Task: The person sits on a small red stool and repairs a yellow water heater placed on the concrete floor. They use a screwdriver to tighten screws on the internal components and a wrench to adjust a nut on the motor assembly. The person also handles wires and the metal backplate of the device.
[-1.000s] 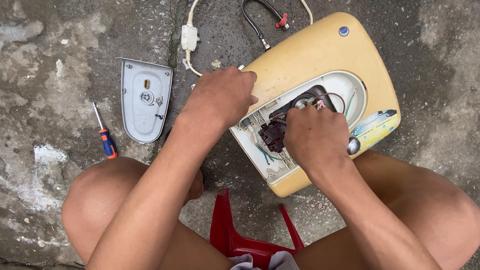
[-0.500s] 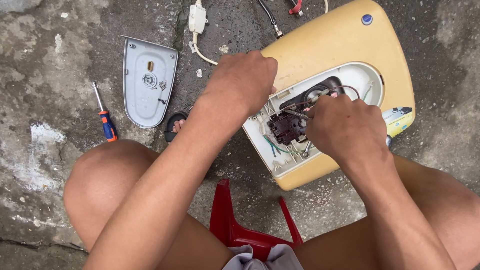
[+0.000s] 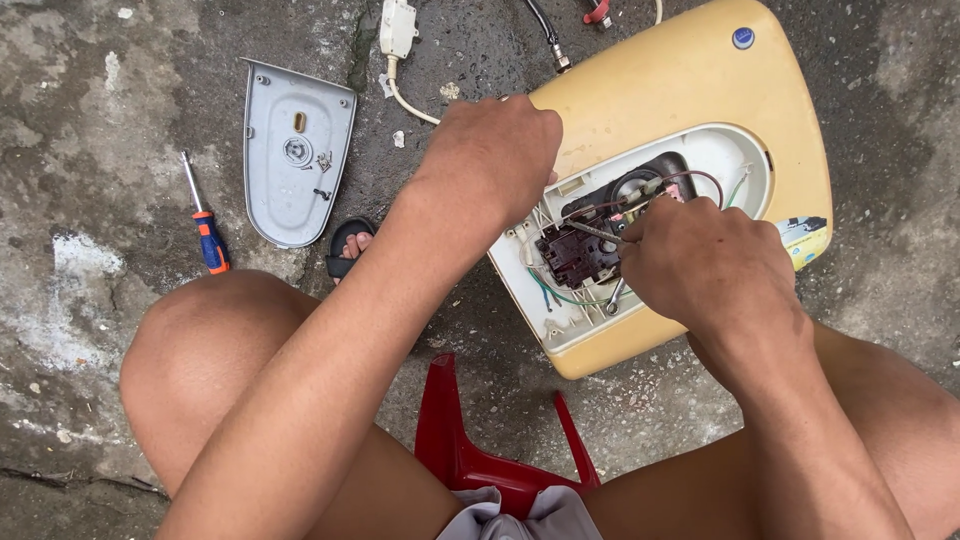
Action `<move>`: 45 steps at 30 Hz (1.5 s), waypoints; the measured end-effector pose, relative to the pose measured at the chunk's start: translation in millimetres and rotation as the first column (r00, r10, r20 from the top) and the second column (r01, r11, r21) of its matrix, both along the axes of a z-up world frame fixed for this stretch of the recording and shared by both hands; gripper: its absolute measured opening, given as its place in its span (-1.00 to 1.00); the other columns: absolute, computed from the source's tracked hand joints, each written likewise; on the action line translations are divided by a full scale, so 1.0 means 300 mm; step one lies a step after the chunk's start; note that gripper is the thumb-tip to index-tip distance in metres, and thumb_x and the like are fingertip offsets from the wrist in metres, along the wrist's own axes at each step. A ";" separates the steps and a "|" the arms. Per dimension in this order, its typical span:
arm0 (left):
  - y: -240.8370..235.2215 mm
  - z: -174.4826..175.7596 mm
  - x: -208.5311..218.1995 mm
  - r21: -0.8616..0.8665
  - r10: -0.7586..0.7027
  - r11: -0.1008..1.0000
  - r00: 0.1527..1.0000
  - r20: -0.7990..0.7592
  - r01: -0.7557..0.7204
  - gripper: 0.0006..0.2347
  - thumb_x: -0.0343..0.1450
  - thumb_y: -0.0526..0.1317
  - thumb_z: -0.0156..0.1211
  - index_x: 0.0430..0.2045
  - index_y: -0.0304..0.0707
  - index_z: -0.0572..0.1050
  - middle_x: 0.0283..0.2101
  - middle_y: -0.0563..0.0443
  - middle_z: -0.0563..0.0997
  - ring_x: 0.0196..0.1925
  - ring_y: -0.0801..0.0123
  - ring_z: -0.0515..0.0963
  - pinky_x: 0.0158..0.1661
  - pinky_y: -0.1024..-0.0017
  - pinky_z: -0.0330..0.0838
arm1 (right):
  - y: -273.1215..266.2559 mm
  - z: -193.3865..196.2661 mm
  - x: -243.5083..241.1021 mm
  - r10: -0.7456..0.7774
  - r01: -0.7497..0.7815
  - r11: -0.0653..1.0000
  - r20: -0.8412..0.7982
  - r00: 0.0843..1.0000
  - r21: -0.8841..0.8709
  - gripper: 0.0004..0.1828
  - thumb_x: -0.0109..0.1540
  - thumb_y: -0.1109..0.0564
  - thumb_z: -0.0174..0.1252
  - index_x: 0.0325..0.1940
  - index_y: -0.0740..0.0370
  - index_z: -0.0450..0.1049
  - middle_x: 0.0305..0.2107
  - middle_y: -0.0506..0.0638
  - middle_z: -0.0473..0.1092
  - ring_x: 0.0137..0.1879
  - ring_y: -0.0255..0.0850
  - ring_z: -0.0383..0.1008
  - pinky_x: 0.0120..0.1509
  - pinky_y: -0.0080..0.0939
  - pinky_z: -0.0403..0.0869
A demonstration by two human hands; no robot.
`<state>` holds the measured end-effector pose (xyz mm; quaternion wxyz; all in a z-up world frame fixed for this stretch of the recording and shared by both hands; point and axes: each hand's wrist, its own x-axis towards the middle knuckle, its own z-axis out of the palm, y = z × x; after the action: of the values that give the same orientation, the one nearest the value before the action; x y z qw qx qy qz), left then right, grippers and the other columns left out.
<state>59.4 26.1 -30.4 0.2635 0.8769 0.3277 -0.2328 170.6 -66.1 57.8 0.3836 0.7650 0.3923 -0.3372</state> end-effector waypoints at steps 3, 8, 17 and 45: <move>-0.003 -0.016 0.005 0.031 -0.004 1.000 1.000 0.008 0.003 -0.71 0.48 0.01 0.23 -0.03 -0.12 0.54 -0.06 -0.15 0.62 -0.05 -0.12 0.65 -0.15 -0.01 0.51 | -0.006 0.001 0.006 0.029 -0.029 1.000 -0.005 1.000 -0.002 -0.48 0.35 0.00 -0.30 0.05 0.27 0.53 -0.05 0.26 0.56 0.10 0.31 0.56 0.18 0.27 0.49; -0.003 -0.011 0.009 0.012 0.003 1.000 1.000 0.013 -0.003 -0.74 0.49 -0.04 0.22 -0.04 -0.14 0.54 -0.08 -0.14 0.63 -0.04 -0.10 0.63 -0.10 -0.04 0.48 | -0.004 0.008 0.005 0.005 -0.005 1.000 -0.018 1.000 -0.001 -0.48 0.32 0.03 -0.30 0.00 0.27 0.58 -0.07 0.26 0.57 0.10 0.32 0.56 0.20 0.24 0.48; 0.000 -0.013 0.010 0.046 -0.015 0.999 0.997 0.081 0.012 -0.74 0.33 -0.51 0.12 -0.18 -0.21 0.59 -0.17 -0.14 0.67 -0.15 -0.16 0.69 -0.21 -0.04 0.56 | -0.002 0.054 0.032 -0.044 0.042 0.999 -0.051 0.998 -0.032 -0.53 0.32 -0.02 -0.14 0.24 -0.32 0.52 0.08 0.01 0.55 0.23 0.14 0.53 0.39 0.21 0.42; 0.009 0.117 -0.132 -0.035 -0.047 0.997 0.944 0.326 0.062 -0.87 0.34 -0.19 0.46 -0.34 -0.21 0.71 -0.42 -0.10 0.70 -0.23 0.06 0.59 -0.29 0.12 0.36 | -0.249 0.179 0.367 -0.368 0.692 0.688 -0.717 0.592 0.218 -0.73 0.28 0.26 0.25 -0.01 0.44 0.74 -0.64 0.25 0.30 -0.65 -0.12 0.11 -0.58 -0.20 0.15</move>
<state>19.6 28.9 4.7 0.3271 0.9059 0.2501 -0.0994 280.5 -140.8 111.6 -0.0927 0.7605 0.3092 -0.5634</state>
